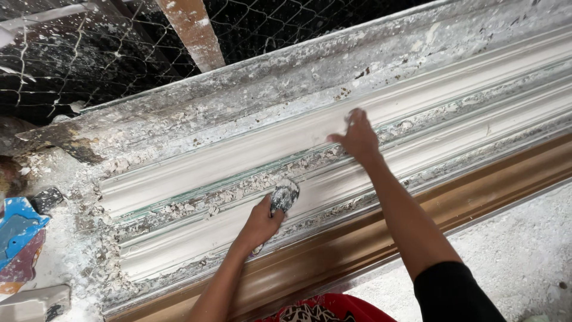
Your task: The person scrapes excess dried plaster from decorative molding pieces laid on a workbench, running a small scraper along the grooves and edges of each piece and moving progressively along the lengths. They occasionally reposition their hands and continue scraping along adjacent moldings.
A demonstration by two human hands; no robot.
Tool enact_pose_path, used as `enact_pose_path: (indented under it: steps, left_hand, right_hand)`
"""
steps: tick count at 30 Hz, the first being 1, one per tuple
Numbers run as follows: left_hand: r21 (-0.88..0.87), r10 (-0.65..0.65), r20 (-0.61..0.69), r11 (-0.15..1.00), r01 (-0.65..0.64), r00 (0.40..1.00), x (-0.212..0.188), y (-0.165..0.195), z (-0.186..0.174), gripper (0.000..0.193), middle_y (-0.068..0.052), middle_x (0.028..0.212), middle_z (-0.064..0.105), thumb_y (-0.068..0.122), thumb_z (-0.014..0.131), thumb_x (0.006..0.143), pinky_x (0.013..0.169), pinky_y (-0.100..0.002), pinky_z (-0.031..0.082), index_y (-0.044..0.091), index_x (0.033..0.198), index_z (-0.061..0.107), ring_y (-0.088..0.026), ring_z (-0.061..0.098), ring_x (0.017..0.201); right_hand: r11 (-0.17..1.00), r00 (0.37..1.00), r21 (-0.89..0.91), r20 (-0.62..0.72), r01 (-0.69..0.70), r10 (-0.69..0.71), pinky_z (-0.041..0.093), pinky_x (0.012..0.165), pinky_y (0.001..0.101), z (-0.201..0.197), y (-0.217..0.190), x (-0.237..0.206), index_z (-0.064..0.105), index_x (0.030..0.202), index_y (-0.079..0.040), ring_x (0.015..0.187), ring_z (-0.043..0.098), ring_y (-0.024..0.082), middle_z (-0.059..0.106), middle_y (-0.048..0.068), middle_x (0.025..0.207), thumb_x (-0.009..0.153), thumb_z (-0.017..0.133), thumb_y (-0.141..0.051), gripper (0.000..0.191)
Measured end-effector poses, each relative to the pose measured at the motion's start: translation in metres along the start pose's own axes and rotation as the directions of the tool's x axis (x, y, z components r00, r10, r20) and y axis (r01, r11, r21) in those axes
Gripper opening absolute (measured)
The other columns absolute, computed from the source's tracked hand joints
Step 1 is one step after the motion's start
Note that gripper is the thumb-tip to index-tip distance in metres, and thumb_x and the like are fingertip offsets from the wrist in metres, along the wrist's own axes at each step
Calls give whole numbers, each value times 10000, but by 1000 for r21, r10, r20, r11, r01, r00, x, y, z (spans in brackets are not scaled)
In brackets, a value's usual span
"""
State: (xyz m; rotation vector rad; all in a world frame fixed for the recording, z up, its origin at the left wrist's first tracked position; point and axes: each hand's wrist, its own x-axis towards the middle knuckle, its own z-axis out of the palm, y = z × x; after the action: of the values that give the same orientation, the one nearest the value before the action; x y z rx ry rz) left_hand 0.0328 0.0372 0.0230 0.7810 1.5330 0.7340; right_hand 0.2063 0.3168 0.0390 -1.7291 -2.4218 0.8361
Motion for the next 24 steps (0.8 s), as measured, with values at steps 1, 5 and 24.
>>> enact_pose_path:
  steps: [1,5,24]
  left_hand:
    - [1,-7,-12,1000,7,1000,-1,0,0,456,-140,872,741,165,525,974,563,-335,551,-58,1366,456,-161,632,587]
    - [27,-13,-23,1000,13,1000,-3,0,0,374,-158,844,734,157,532,960,566,-343,546,-54,1265,481,-172,632,579]
    - [49,20,-18,999,-20,1000,-19,-3,6,298,-149,817,702,166,537,946,595,-390,538,-47,1155,544,-210,645,604]
  right_hand:
    - [1000,1000,6,14,-10,10,537,955,467,3,-3,-3,408,1354,-4,1181,589,310,510,175,1355,745,887,-516,929]
    - [998,999,58,-1,-34,34,516,965,475,28,-21,-14,423,1334,-42,1215,577,317,541,149,1325,712,898,-495,904]
    - [920,931,380,-291,-97,219,423,1102,538,8,11,-2,338,1459,-28,1332,452,401,415,238,1414,754,853,-583,1035]
